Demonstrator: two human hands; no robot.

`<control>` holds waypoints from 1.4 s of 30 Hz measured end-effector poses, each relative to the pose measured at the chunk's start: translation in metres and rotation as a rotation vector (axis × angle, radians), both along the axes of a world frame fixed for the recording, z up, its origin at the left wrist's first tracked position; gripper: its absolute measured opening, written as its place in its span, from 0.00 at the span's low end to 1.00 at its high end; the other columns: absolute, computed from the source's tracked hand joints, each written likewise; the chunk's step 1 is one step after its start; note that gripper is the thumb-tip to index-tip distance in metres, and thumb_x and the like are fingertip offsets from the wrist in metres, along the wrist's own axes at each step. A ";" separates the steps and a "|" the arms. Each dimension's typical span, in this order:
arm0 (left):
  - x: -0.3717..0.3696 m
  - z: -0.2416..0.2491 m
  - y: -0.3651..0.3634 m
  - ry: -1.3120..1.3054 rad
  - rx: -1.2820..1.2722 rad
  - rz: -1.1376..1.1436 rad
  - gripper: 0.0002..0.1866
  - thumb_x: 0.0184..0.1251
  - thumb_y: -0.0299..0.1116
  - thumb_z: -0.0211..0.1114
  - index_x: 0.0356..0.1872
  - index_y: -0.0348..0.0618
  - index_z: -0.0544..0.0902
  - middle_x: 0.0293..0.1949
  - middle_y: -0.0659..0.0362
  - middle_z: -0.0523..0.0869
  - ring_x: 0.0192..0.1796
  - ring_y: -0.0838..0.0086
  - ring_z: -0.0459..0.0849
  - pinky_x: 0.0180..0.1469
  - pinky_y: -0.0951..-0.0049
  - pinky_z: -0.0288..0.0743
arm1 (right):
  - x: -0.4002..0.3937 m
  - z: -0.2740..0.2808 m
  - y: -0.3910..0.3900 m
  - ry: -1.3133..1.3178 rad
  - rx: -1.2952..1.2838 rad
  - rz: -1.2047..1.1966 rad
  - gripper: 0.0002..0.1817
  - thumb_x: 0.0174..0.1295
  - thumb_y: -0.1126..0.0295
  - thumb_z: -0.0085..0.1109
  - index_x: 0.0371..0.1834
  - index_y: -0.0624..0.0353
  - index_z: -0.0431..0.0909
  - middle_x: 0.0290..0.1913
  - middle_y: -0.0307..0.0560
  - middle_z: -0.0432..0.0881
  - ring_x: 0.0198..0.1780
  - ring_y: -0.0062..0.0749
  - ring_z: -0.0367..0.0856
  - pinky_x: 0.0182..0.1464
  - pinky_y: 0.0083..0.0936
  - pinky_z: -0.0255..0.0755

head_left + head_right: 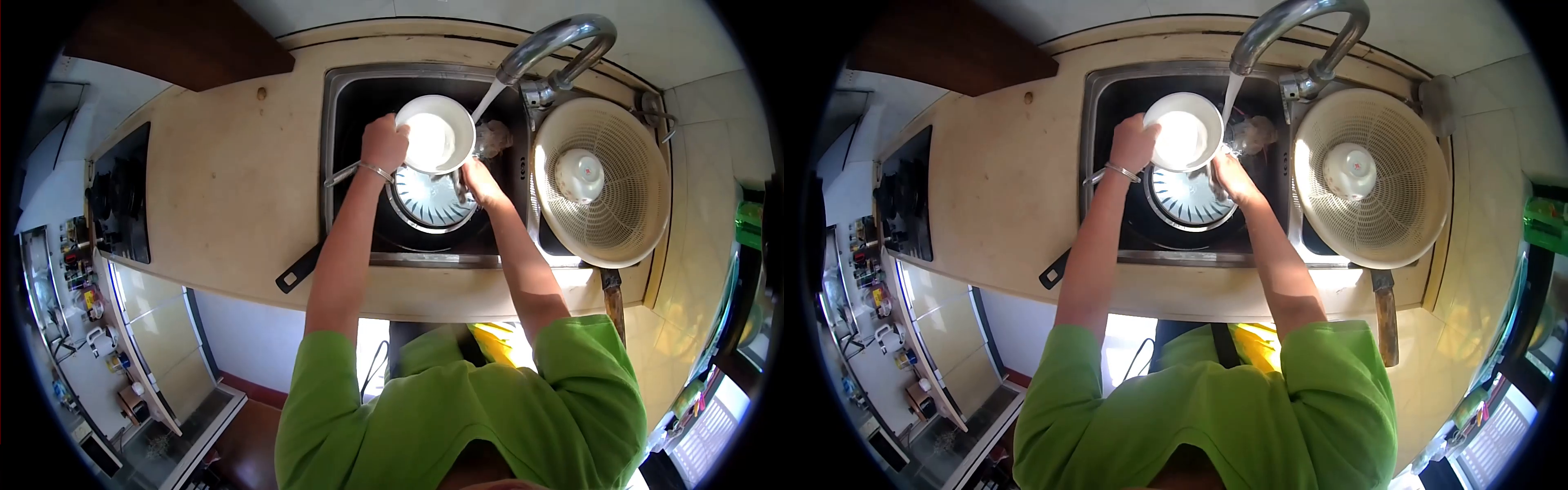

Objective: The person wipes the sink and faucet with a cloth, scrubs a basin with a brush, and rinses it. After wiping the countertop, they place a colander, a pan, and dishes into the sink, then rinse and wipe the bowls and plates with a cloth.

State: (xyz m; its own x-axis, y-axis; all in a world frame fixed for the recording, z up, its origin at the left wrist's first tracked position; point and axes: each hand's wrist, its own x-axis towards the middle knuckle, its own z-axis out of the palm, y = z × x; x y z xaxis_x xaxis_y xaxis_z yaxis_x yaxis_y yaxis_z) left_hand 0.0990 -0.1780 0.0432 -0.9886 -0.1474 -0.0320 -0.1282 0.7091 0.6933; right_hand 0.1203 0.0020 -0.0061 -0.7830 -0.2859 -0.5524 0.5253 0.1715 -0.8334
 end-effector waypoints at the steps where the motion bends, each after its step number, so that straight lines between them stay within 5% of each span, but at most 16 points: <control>1: -0.003 0.005 -0.001 -0.001 -0.001 -0.001 0.13 0.47 0.35 0.56 0.26 0.32 0.76 0.25 0.43 0.78 0.31 0.54 0.78 0.35 0.64 0.71 | 0.004 0.015 -0.003 0.079 0.117 0.022 0.28 0.59 0.50 0.34 0.45 0.66 0.70 0.42 0.47 0.74 0.42 0.27 0.67 0.46 0.21 0.60; 5: -0.020 0.040 0.003 -0.073 -0.242 -0.157 0.12 0.48 0.35 0.53 0.26 0.34 0.76 0.26 0.42 0.77 0.33 0.53 0.77 0.38 0.61 0.70 | -0.010 0.037 0.007 -0.085 -0.515 -0.158 0.38 0.55 0.37 0.29 0.60 0.54 0.51 0.59 0.49 0.59 0.57 0.42 0.61 0.53 0.49 0.57; 6: -0.024 0.050 0.008 -0.125 -0.285 -0.197 0.12 0.48 0.35 0.52 0.25 0.35 0.76 0.27 0.43 0.77 0.33 0.53 0.77 0.39 0.61 0.70 | -0.013 0.049 0.008 -0.117 -0.805 -0.128 0.34 0.56 0.41 0.33 0.60 0.53 0.53 0.58 0.48 0.61 0.57 0.43 0.62 0.51 0.49 0.61; 12: -0.022 0.078 0.025 -0.067 -0.369 -0.265 0.14 0.49 0.36 0.51 0.30 0.35 0.76 0.25 0.44 0.78 0.31 0.55 0.78 0.38 0.63 0.71 | -0.046 0.008 -0.008 -0.108 -0.842 -0.343 0.23 0.60 0.55 0.39 0.53 0.59 0.61 0.43 0.49 0.73 0.44 0.34 0.74 0.41 0.31 0.72; 14: -0.013 0.073 0.017 -0.092 0.018 -0.138 0.17 0.49 0.36 0.54 0.37 0.34 0.75 0.31 0.44 0.79 0.37 0.55 0.78 0.40 0.65 0.72 | -0.055 0.034 0.001 -0.121 -0.279 -0.223 0.23 0.60 0.55 0.41 0.52 0.60 0.62 0.39 0.48 0.74 0.38 0.32 0.75 0.41 0.29 0.71; 16: -0.006 0.047 0.008 -0.126 0.269 -0.069 0.17 0.52 0.33 0.54 0.41 0.32 0.73 0.32 0.45 0.79 0.36 0.60 0.80 0.36 0.69 0.76 | -0.060 0.051 -0.010 0.075 -0.534 -0.255 0.24 0.58 0.55 0.45 0.52 0.60 0.63 0.41 0.50 0.74 0.44 0.29 0.72 0.45 0.25 0.66; 18: 0.004 0.026 0.008 -0.258 0.901 0.069 0.15 0.57 0.27 0.50 0.45 0.32 0.70 0.37 0.52 0.77 0.36 0.70 0.79 0.34 0.74 0.78 | -0.065 0.061 0.002 0.306 -0.202 -0.093 0.24 0.57 0.56 0.46 0.52 0.59 0.65 0.45 0.51 0.73 0.47 0.30 0.69 0.48 0.23 0.63; 22: 0.012 -0.007 0.026 -0.421 1.183 0.010 0.13 0.53 0.23 0.50 0.41 0.30 0.70 0.38 0.50 0.76 0.38 0.64 0.79 0.36 0.69 0.79 | -0.057 0.114 0.019 0.126 0.302 0.180 0.30 0.55 0.47 0.44 0.52 0.60 0.64 0.46 0.50 0.72 0.44 0.33 0.73 0.36 0.25 0.72; 24: 0.006 0.005 0.026 -0.472 1.211 -0.034 0.11 0.51 0.22 0.50 0.36 0.28 0.72 0.34 0.49 0.77 0.35 0.63 0.79 0.32 0.69 0.79 | -0.051 0.113 0.032 -0.015 0.187 0.127 0.30 0.55 0.46 0.43 0.52 0.60 0.64 0.47 0.50 0.71 0.43 0.35 0.73 0.34 0.27 0.74; 26: -0.003 0.035 0.020 -0.650 0.923 -0.083 0.09 0.50 0.23 0.49 0.29 0.27 0.73 0.31 0.48 0.77 0.28 0.63 0.80 0.28 0.68 0.80 | -0.044 0.104 0.035 -0.156 0.074 0.080 0.30 0.56 0.45 0.41 0.52 0.59 0.64 0.47 0.51 0.71 0.43 0.37 0.74 0.32 0.29 0.75; 29: -0.008 0.060 0.017 -0.475 0.448 -0.110 0.10 0.46 0.25 0.50 0.25 0.25 0.74 0.25 0.44 0.78 0.23 0.64 0.81 0.24 0.71 0.78 | -0.035 0.068 0.026 -0.275 -0.348 -0.139 0.34 0.55 0.42 0.39 0.54 0.59 0.60 0.49 0.52 0.69 0.43 0.38 0.74 0.35 0.36 0.75; 31: -0.008 0.056 0.019 -0.193 -0.078 -0.070 0.13 0.43 0.27 0.51 0.29 0.27 0.75 0.25 0.41 0.78 0.27 0.63 0.81 0.29 0.70 0.75 | -0.034 0.060 0.024 0.010 -0.018 -0.133 0.29 0.57 0.46 0.40 0.47 0.63 0.67 0.41 0.48 0.74 0.41 0.34 0.75 0.35 0.27 0.74; 33: 0.001 0.047 0.024 -0.045 -0.034 0.035 0.13 0.44 0.27 0.50 0.31 0.30 0.75 0.27 0.42 0.78 0.31 0.57 0.79 0.35 0.66 0.73 | -0.035 0.066 0.032 0.369 0.359 -0.185 0.23 0.56 0.52 0.46 0.36 0.65 0.74 0.30 0.48 0.78 0.35 0.33 0.76 0.33 0.23 0.70; 34: 0.006 0.041 0.027 0.098 0.013 0.139 0.14 0.44 0.28 0.50 0.33 0.33 0.76 0.29 0.43 0.79 0.36 0.51 0.77 0.41 0.62 0.71 | -0.021 0.104 0.037 0.685 0.581 -0.212 0.19 0.52 0.54 0.49 0.34 0.62 0.73 0.36 0.58 0.75 0.38 0.48 0.73 0.40 0.34 0.67; 37: 0.011 0.010 0.041 0.197 0.186 0.256 0.16 0.46 0.25 0.48 0.39 0.33 0.74 0.30 0.42 0.78 0.35 0.54 0.78 0.39 0.65 0.72 | -0.022 0.096 0.058 0.960 1.007 -0.287 0.17 0.49 0.61 0.54 0.40 0.57 0.67 0.39 0.56 0.71 0.35 0.50 0.74 0.37 0.39 0.69; 42: 0.006 -0.051 0.061 0.050 0.685 0.439 0.14 0.49 0.24 0.47 0.38 0.32 0.73 0.36 0.48 0.77 0.32 0.66 0.78 0.36 0.72 0.71 | -0.036 0.067 0.073 0.970 0.962 -0.158 0.13 0.52 0.67 0.49 0.41 0.54 0.69 0.37 0.52 0.74 0.35 0.50 0.74 0.36 0.40 0.69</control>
State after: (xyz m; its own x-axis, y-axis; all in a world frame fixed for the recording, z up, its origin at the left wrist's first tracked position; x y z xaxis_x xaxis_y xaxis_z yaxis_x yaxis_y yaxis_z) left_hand 0.1048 -0.1173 -0.0073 -0.8477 -0.4857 -0.2133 -0.2537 0.0179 0.9671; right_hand 0.0845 0.0748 0.0612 -0.9531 0.0219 0.3019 -0.1261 0.8779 -0.4619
